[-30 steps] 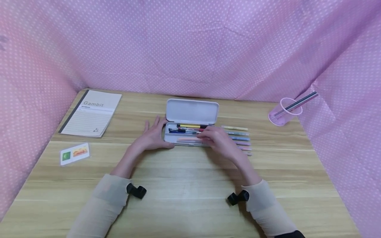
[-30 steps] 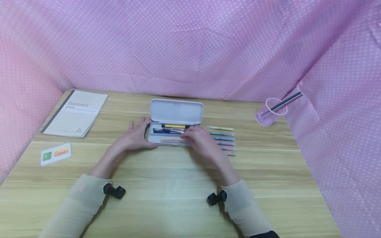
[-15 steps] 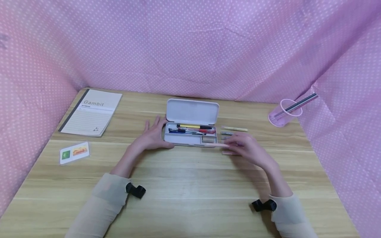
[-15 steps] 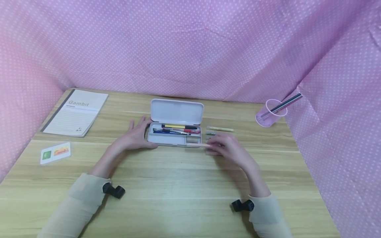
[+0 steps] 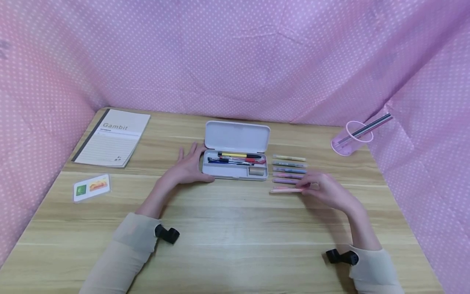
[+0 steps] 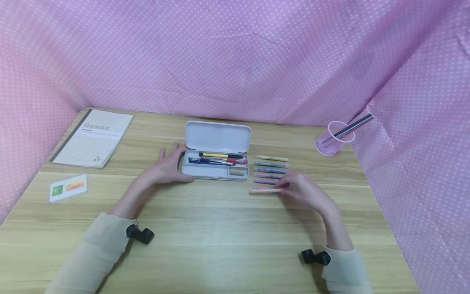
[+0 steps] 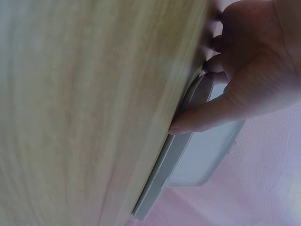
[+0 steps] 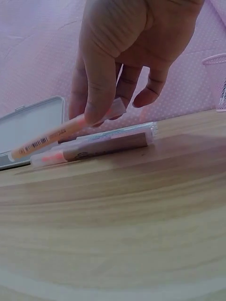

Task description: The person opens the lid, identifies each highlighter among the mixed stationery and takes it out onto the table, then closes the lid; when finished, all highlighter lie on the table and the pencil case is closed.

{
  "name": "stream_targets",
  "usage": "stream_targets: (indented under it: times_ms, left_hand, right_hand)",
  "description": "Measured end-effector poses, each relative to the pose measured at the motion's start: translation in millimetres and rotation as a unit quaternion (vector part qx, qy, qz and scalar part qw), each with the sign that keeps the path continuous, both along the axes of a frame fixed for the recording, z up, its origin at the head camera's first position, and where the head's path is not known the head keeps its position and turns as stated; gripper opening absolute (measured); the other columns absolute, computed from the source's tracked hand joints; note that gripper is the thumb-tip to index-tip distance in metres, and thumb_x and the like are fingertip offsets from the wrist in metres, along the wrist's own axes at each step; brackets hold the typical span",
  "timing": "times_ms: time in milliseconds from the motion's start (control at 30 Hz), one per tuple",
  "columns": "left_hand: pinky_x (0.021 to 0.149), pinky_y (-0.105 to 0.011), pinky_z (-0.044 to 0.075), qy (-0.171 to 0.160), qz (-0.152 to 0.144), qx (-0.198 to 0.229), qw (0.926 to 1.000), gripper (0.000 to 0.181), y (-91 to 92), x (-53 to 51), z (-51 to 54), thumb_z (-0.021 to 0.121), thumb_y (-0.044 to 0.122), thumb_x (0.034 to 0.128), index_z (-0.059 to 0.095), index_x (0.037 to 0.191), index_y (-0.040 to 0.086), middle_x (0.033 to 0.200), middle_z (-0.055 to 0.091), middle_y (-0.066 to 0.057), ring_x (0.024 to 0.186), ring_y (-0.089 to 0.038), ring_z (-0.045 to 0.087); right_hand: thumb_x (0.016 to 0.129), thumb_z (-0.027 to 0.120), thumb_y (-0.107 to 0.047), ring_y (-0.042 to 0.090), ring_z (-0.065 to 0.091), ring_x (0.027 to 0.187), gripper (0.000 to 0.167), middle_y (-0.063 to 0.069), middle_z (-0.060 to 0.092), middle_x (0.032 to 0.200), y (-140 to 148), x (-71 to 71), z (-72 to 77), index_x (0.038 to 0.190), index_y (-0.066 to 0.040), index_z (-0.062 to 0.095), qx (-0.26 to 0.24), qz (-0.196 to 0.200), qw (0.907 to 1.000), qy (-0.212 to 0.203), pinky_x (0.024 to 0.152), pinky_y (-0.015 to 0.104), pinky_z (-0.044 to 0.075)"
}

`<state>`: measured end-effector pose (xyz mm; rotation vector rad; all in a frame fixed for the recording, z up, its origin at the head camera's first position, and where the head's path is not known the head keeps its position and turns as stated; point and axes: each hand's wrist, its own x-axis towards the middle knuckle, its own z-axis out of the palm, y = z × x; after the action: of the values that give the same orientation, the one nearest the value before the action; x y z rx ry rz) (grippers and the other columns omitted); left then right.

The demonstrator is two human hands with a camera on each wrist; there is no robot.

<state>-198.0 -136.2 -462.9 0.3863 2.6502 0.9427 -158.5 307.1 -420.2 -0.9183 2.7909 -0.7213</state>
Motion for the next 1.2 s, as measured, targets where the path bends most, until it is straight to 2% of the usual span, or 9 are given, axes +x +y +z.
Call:
stream_targets:
  times_ms: [300, 467, 633, 1000, 1200]
  left_hand:
    - [0.125, -0.066, -0.018, -0.003, 0.0, -0.003, 1.0, 0.109, 0.0, -0.6, -1.5, 0.087, 0.047, 0.0751, 0.027, 0.159, 0.012, 0.174, 0.009, -0.02, 0.161, -0.043, -0.004]
    - [0.125, -0.065, -0.018, -0.002, 0.001, -0.003, 1.0, 0.109, -0.2, -0.8, -0.3, 0.087, 0.047, 0.0744, 0.027, 0.159, 0.013, 0.174, 0.01, -0.019, 0.162, -0.042, -0.004]
    - [0.126, -0.064, -0.018, 0.003, 0.002, -0.002, 1.0, 0.11, -0.2, -2.1, 0.0, 0.087, 0.046, 0.074, 0.027, 0.159, 0.013, 0.174, 0.011, -0.018, 0.162, -0.042, -0.004]
    - [0.125, -0.064, -0.02, -0.002, 0.003, -0.005, 1.0, 0.109, -0.3, -1.4, 0.2, 0.087, 0.046, 0.0747, 0.027, 0.16, 0.014, 0.174, 0.009, -0.018, 0.162, -0.042, -0.004]
    - [0.126, -0.064, -0.019, -0.005, 0.003, -0.007, 1.0, 0.11, 0.1, -0.7, -0.5, 0.087, 0.047, 0.0748, 0.026, 0.16, 0.015, 0.174, 0.008, -0.018, 0.162, -0.041, -0.005]
  right_hand:
    - [0.085, 0.079, 0.0, 0.012, 0.071, 0.1, 0.028, -0.008, 0.077, 0.104, 5.5, 1.3, 1.2, 0.098, -0.024, 0.08, 0.026, 0.006, 0.9992, -0.03, 0.088, 0.037, 0.061]
    - [0.084, 0.079, 0.002, 0.011, 0.07, 0.096, 0.029, -0.009, 0.076, 0.101, 4.7, 1.6, 2.3, 0.097, -0.024, 0.08, 0.035, 0.006, 0.9986, -0.038, 0.087, 0.037, 0.06]
    - [0.083, 0.08, 0.002, 0.008, 0.069, 0.091, 0.028, -0.011, 0.075, 0.096, 3.6, 1.1, 2.2, 0.093, -0.023, 0.08, 0.043, 0.005, 0.9987, -0.027, 0.083, 0.035, 0.06]
    - [0.083, 0.08, 0.001, 0.009, 0.069, 0.089, 0.025, -0.01, 0.074, 0.094, 1.3, 1.1, 2.6, 0.09, -0.023, 0.081, 0.067, -0.002, 0.9973, -0.03, 0.082, 0.038, 0.061]
    - [0.083, 0.081, 0.001, 0.005, 0.067, 0.084, 0.025, -0.011, 0.074, 0.09, 1.3, 1.5, -0.2, 0.087, -0.024, 0.08, 0.071, -0.005, 0.9969, -0.034, 0.077, 0.032, 0.06]
